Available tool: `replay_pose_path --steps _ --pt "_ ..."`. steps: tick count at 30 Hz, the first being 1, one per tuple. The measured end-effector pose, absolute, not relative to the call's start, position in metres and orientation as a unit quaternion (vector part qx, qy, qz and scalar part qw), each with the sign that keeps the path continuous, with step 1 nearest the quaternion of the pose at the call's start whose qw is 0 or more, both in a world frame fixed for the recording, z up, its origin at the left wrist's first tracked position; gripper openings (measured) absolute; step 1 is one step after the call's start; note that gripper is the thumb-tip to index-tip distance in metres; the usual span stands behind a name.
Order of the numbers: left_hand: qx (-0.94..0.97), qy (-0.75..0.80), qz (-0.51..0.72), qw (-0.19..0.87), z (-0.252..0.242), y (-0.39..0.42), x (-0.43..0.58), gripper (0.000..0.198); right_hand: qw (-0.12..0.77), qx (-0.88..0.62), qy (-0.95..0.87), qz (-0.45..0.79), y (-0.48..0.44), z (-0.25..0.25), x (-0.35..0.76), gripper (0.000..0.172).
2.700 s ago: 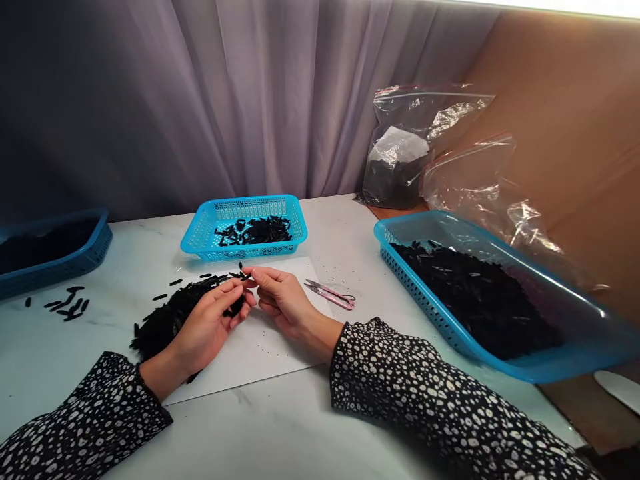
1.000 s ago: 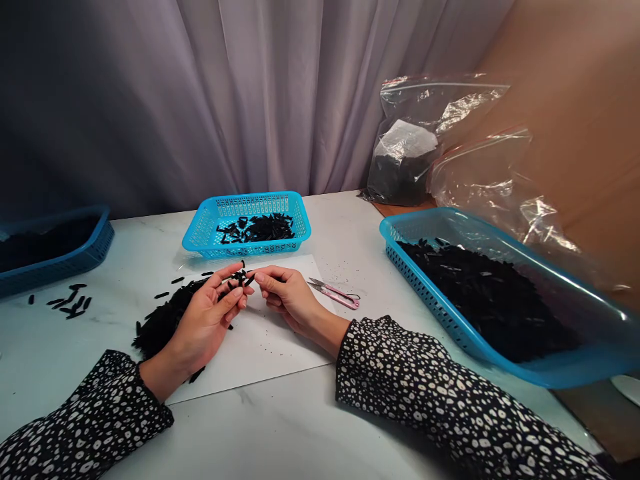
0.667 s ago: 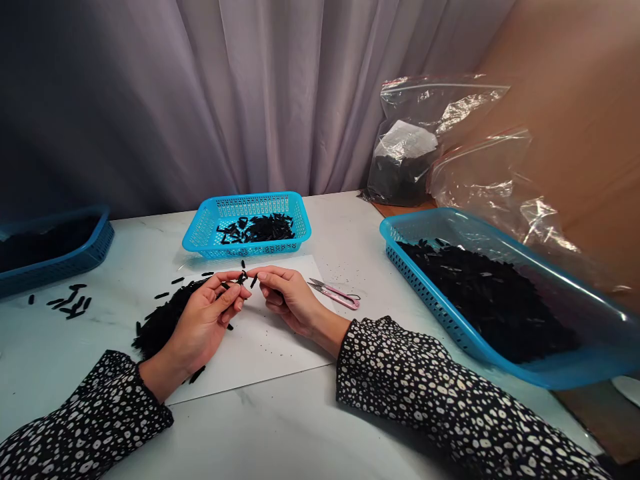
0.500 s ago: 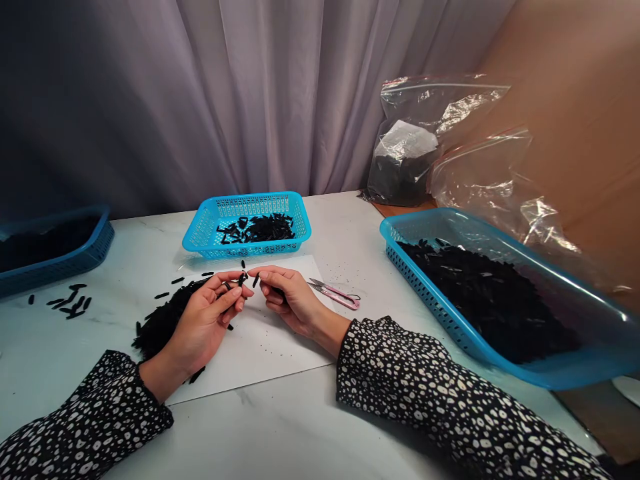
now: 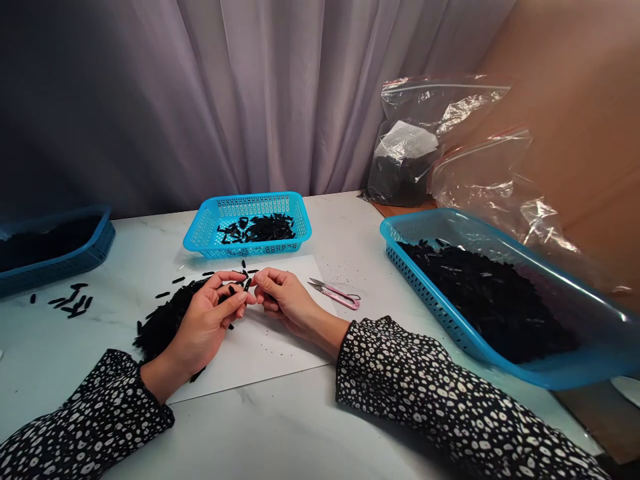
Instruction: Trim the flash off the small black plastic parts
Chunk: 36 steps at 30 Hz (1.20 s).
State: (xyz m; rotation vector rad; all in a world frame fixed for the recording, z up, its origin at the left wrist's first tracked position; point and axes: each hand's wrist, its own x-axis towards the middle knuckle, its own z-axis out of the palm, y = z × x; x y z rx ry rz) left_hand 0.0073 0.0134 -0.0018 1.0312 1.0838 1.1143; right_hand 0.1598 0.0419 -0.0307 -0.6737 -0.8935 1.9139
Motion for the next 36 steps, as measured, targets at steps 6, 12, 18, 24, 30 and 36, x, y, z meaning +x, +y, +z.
replay_pose_path --steps 6,12,18,24,30,36 --pt "0.464 0.469 0.471 0.585 -0.0028 0.0126 0.0076 0.03 0.445 -0.295 -0.365 0.763 0.0416 -0.0293 0.1602 0.04" --pt "0.432 0.443 0.485 0.618 -0.0018 0.0138 0.0087 0.022 0.464 -0.275 -0.349 0.767 0.0421 -0.0282 0.1639 0.037" --pt "0.416 0.441 0.507 0.613 -0.0018 0.0154 0.0077 0.039 0.459 -0.272 -0.352 0.769 0.0408 -0.0274 0.1652 0.035" --pt "0.401 0.448 0.505 0.62 -0.0027 0.0168 0.006 0.037 0.469 -0.264 -0.336 0.773 0.0413 -0.0253 0.165 0.022" --pt "0.397 0.433 0.495 0.64 -0.0038 0.0175 0.0058 0.042 0.446 -0.28 -0.358 0.771 0.0414 -0.0257 0.1632 0.026" --pt "0.402 0.426 0.49 0.646 -0.0043 0.0165 0.0053 0.041 0.442 -0.273 -0.374 0.768 0.0424 -0.03 0.1608 0.037"
